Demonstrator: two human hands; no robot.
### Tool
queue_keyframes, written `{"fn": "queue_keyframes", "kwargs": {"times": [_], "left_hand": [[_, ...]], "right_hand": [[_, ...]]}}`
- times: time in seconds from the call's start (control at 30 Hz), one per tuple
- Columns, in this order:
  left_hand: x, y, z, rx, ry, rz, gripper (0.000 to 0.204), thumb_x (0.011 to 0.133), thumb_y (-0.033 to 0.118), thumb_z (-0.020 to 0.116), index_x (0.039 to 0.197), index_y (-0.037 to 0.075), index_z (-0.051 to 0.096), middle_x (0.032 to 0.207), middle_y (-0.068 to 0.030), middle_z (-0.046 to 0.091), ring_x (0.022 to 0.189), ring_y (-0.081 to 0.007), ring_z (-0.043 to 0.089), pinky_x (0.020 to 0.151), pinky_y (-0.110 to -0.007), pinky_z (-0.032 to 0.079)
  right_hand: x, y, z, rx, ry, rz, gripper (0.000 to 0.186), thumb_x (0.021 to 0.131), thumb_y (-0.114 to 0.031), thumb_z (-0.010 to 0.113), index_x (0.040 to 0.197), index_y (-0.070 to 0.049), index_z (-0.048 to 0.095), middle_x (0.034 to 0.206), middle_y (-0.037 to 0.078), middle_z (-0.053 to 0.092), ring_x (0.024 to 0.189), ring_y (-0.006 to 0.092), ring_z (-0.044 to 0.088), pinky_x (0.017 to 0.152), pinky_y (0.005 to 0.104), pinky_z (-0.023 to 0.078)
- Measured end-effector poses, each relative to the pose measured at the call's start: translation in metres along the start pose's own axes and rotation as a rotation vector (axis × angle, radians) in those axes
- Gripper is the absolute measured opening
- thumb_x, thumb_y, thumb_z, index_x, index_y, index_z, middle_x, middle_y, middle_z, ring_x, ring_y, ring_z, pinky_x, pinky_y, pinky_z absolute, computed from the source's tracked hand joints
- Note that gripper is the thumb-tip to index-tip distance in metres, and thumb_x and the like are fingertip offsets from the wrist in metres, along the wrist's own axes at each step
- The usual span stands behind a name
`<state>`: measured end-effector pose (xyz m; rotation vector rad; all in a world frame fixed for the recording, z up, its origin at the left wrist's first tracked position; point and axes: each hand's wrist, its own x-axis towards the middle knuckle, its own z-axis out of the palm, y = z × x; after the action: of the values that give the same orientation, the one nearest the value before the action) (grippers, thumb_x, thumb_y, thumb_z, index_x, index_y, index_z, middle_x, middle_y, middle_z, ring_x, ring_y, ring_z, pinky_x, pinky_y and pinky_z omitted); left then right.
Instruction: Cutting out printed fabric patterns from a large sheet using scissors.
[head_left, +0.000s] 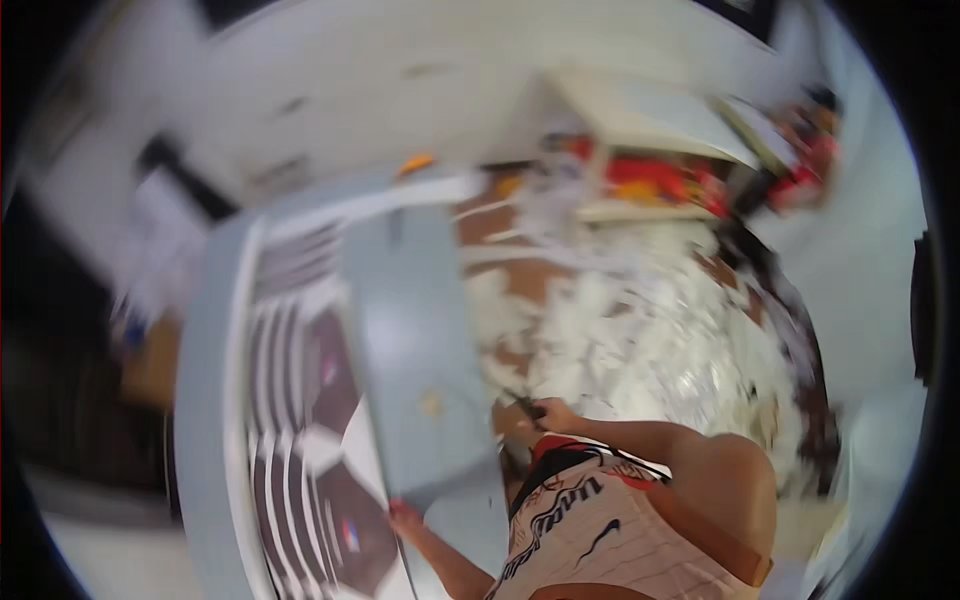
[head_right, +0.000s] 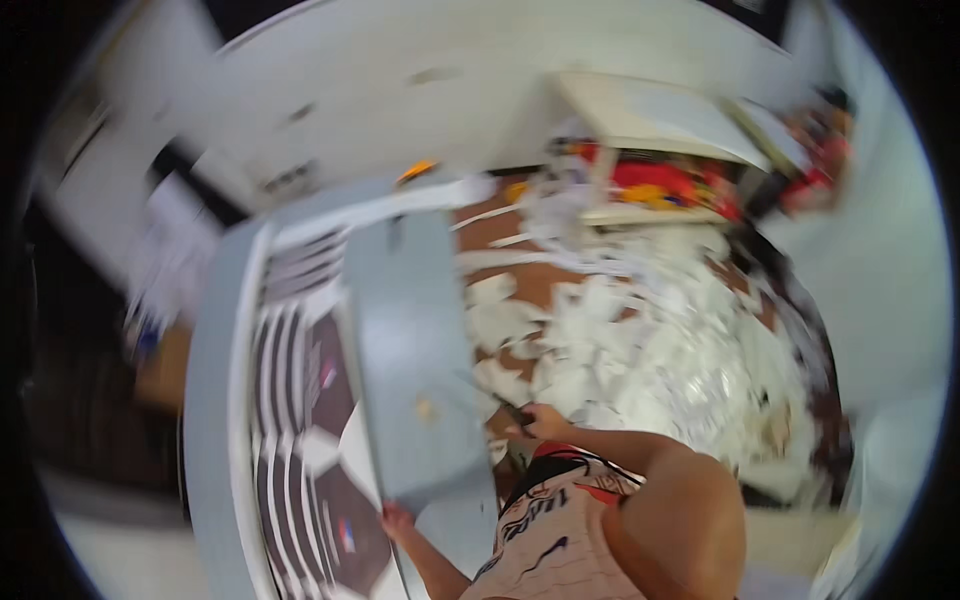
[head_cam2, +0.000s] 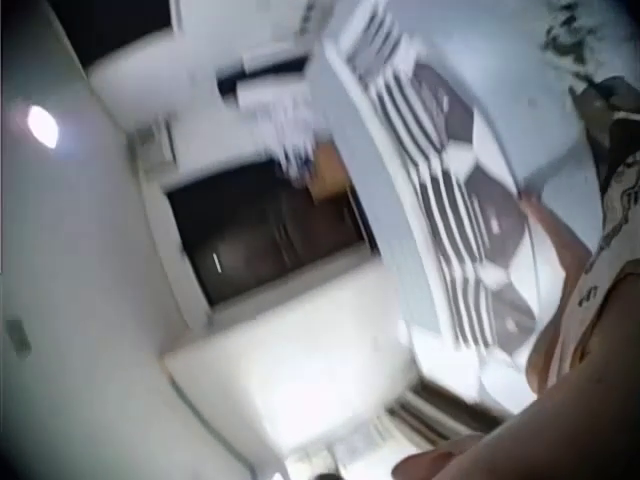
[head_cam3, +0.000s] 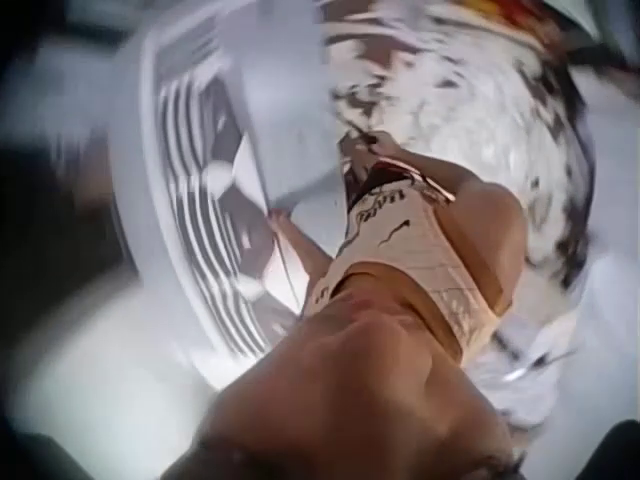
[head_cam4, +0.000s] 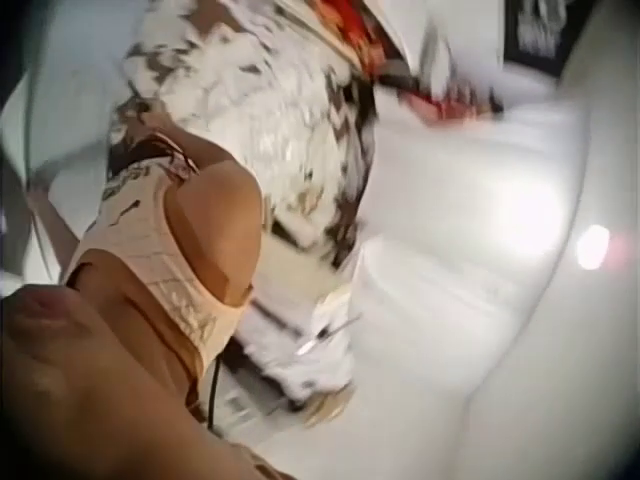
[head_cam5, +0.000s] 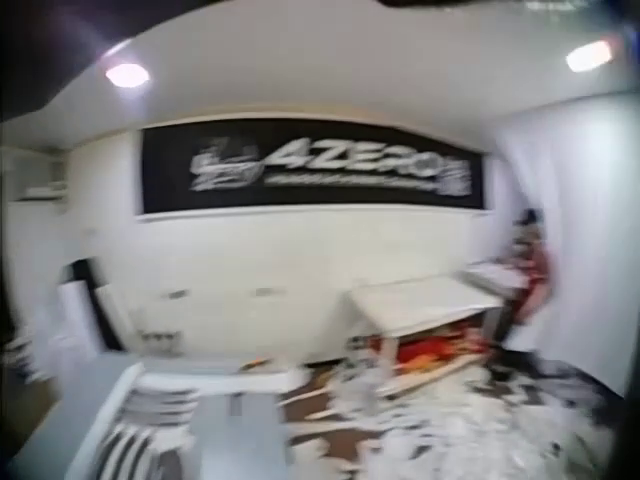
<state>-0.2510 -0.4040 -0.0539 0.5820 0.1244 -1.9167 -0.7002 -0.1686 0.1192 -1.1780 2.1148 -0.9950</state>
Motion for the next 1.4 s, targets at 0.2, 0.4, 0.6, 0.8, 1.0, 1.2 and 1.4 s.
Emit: {"fn": "queue_keyframes", "kwargs": {"times": [0.2,0.4,0.6,0.8,1.0,1.2,1.4], "left_hand": [[0.16,-0.12,0.118,0.037,0.268,-0.086,0.033,0.098,0.028,0.062,0.123,0.006,0.063,0.128,-0.0066,0.068,0.11,-0.026,0.068,0.096,-0.045,0.056],[0.245,-0.193,0.218,0.026,0.48,-0.205,0.024,0.096,0.02,0.065,0.117,0.009,0.067,0.127,-0.004,0.069,0.114,-0.0281,0.067,0.096,-0.052,0.054],[0.326,-0.246,0.275,-0.007,0.453,-0.205,0.024,0.095,0.023,0.067,0.115,0.01,0.069,0.125,-0.0027,0.07,0.114,-0.0285,0.067,0.096,-0.052,0.054],[0.377,-0.272,0.303,0.004,0.438,-0.194,0.033,0.095,0.03,0.066,0.122,0.01,0.065,0.128,-0.004,0.068,0.117,-0.0284,0.065,0.099,-0.051,0.053],[0.441,-0.305,0.209,-0.184,-0.111,-0.249,0.032,0.097,0.018,0.059,0.124,0.002,0.061,0.121,-0.018,0.066,0.113,-0.0291,0.061,0.092,-0.051,0.053],[0.529,-0.334,0.303,0.03,0.237,-0.121,0.031,0.099,0.04,0.061,0.117,0.014,0.06,0.114,-0.0045,0.068,0.109,-0.0241,0.064,0.092,-0.044,0.05],[0.505,-0.324,0.371,-0.118,0.321,0.094,0.039,0.102,0.042,0.057,0.126,0.011,0.053,0.121,-0.004,0.064,0.117,-0.0234,0.061,0.103,-0.046,0.045]], "right_hand": [[0.042,0.038,-0.124,0.083,0.178,0.246,0.034,0.079,-0.03,0.079,0.078,0.0,0.064,0.065,0.014,0.065,0.058,0.02,0.064,0.057,0.0365,0.049],[0.076,0.046,-0.188,0.416,0.247,0.463,0.039,0.083,-0.033,0.084,0.078,0.001,0.063,0.064,0.006,0.067,0.06,0.0121,0.067,0.054,0.0293,0.053],[0.169,0.037,-0.226,0.323,0.231,0.437,0.043,0.08,-0.037,0.086,0.081,0.002,0.065,0.067,0.006,0.068,0.061,0.0117,0.068,0.057,0.0272,0.055],[0.246,0.042,-0.238,0.227,0.059,0.364,0.041,0.082,-0.034,0.084,0.079,0.001,0.065,0.065,0.007,0.067,0.059,0.0117,0.065,0.056,0.0296,0.051],[0.333,0.024,-0.256,0.057,-0.136,0.276,0.039,0.083,-0.036,0.08,0.08,0.0,0.064,0.065,0.007,0.063,0.058,0.0122,0.052,0.056,0.0345,0.044],[0.451,-0.022,-0.228,0.094,-0.297,0.314,0.03,0.085,-0.023,0.082,0.072,-0.006,0.06,0.056,-0.002,0.053,0.045,0.0059,0.047,0.044,0.0243,0.033],[0.559,-0.025,-0.187,0.057,-0.658,0.291,0.029,0.086,-0.025,0.081,0.076,-0.008,0.06,0.056,-0.005,0.051,0.043,0.0053,0.045,0.04,0.0232,0.031]]}}
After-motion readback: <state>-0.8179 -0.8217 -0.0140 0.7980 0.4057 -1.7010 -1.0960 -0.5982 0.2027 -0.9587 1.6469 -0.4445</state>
